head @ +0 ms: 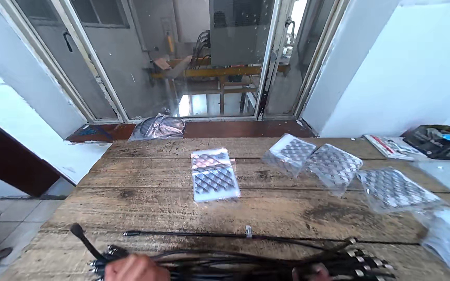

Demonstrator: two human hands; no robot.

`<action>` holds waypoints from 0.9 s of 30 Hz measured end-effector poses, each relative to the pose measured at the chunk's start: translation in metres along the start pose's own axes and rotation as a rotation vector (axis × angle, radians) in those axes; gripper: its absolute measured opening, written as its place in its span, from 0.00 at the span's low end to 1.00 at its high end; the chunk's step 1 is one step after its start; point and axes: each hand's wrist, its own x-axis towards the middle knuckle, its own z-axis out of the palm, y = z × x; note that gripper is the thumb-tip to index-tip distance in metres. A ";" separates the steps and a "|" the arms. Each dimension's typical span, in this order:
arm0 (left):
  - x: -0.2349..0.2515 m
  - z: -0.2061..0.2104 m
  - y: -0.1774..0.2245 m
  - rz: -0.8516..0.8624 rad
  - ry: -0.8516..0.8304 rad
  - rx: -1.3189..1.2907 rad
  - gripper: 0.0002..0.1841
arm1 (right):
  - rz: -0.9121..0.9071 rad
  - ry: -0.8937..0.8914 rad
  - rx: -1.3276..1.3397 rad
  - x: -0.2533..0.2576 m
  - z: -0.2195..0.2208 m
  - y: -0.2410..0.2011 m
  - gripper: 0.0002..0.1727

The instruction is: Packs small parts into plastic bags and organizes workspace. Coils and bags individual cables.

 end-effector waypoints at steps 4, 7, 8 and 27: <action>-0.011 -0.020 -0.012 -0.060 -0.080 0.031 0.24 | 0.053 0.087 -0.430 -0.002 -0.021 -0.038 0.22; -0.013 -0.022 0.006 -0.029 -0.088 0.051 0.20 | 0.538 -0.188 -0.526 -0.004 -0.028 0.022 0.38; -0.014 -0.023 0.009 -0.012 -0.088 0.055 0.20 | 0.582 -0.277 -0.452 -0.001 -0.029 0.044 0.42; -0.060 0.076 -0.093 -0.106 -0.224 0.187 0.27 | -0.119 0.004 -0.309 0.003 -0.032 -0.031 0.19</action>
